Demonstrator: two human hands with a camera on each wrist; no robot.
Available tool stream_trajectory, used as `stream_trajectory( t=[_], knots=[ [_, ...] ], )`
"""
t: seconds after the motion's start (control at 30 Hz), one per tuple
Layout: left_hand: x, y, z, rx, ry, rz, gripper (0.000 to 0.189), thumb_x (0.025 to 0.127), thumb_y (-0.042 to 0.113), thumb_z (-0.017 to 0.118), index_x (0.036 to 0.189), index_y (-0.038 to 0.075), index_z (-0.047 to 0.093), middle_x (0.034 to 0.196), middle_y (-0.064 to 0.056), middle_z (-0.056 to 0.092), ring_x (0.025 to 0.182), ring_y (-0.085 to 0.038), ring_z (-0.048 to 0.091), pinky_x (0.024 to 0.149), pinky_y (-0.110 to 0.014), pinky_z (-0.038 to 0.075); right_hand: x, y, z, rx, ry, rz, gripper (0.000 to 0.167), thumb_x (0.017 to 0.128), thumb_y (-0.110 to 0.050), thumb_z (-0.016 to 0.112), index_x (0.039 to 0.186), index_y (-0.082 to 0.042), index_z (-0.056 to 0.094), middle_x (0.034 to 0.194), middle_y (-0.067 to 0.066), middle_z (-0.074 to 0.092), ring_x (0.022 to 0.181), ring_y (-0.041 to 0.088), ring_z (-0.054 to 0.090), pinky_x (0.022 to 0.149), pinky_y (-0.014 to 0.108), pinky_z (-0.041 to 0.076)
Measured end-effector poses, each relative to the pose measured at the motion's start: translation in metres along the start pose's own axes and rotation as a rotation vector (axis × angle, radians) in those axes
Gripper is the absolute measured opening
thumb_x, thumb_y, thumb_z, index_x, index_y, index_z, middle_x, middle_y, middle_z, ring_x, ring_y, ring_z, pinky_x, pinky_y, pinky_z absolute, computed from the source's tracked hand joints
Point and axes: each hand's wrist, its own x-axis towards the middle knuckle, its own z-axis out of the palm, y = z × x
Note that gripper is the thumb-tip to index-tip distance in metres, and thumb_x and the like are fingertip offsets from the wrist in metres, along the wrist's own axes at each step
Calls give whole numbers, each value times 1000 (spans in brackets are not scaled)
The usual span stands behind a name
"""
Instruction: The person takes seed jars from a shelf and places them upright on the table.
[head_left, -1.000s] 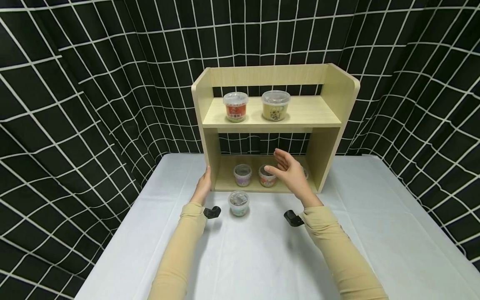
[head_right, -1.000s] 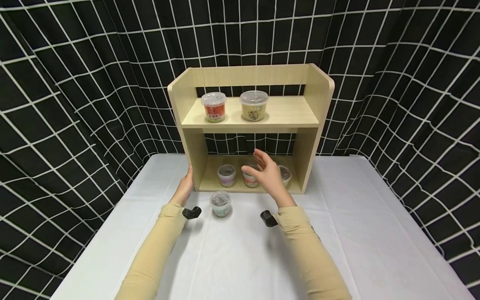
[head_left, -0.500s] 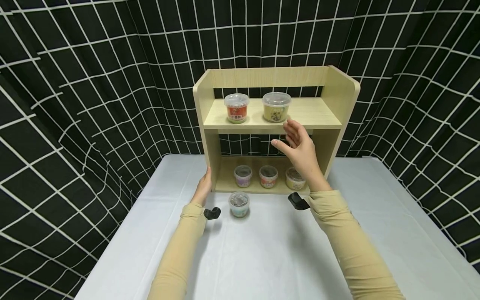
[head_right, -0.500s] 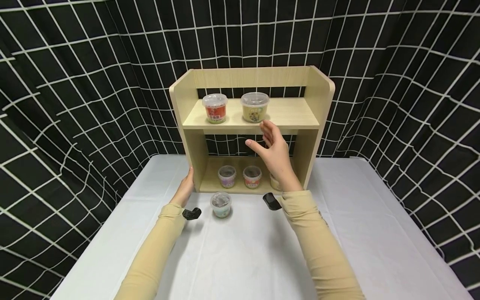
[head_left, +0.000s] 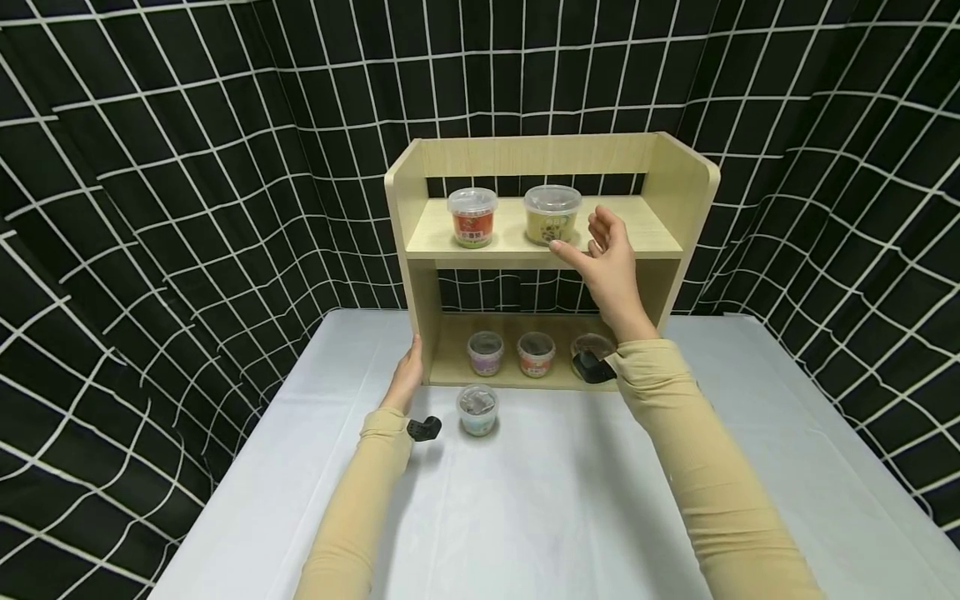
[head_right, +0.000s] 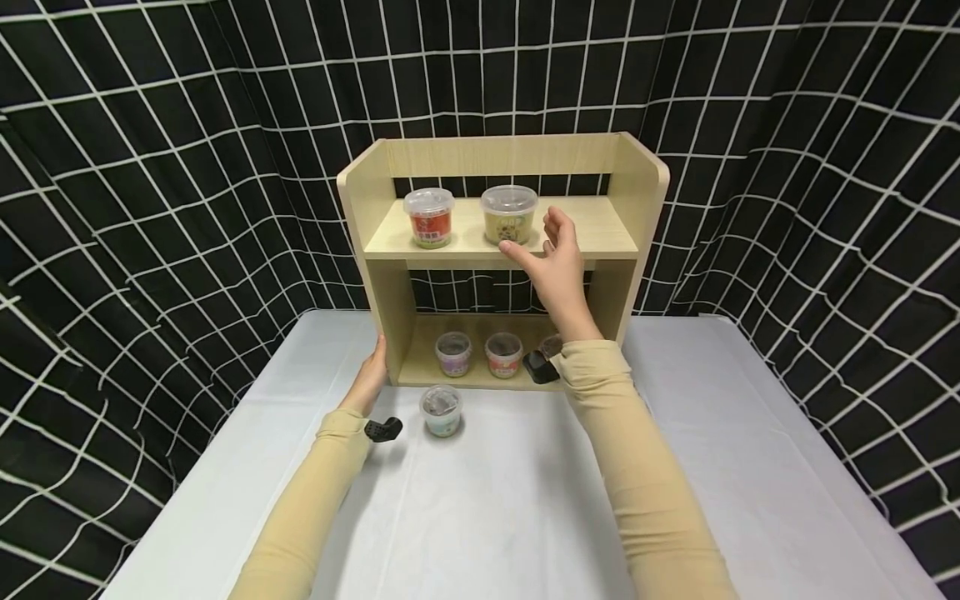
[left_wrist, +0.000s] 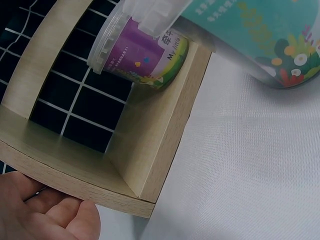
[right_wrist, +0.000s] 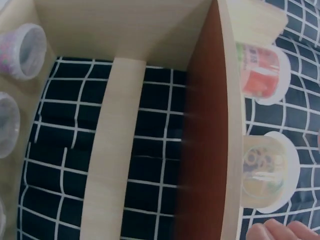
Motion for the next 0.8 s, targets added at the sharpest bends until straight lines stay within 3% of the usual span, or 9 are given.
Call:
stream_trajectory(
  t=[0.17, 0.47, 0.8],
  knots=[
    [1, -1, 0, -2, 11, 9, 86, 90, 69, 17, 147, 5, 21, 151, -13, 18, 137, -30, 14, 111, -43, 14, 11, 1, 6, -72, 15, 33, 90, 79, -23, 76, 144, -2, 19, 147, 16, 24, 134, 16, 23, 107, 21, 22],
    [1, -1, 1, -2, 8, -23, 90, 86, 73, 16, 148, 8, 18, 152, -11, 16, 137, -31, 12, 110, -46, 13, 23, 1, 17, -76, 40, 77, 92, 77, -23, 77, 144, -2, 17, 147, 18, 22, 135, 19, 22, 108, 23, 21],
    [2, -3, 2, -18, 25, -28, 89, 87, 73, 18, 148, 9, 20, 152, -10, 18, 137, -29, 13, 111, -44, 13, 35, -3, 18, -219, 26, 157, 97, 77, -31, 77, 146, -6, 13, 148, 14, 23, 136, 20, 20, 108, 27, 22]
  ],
)
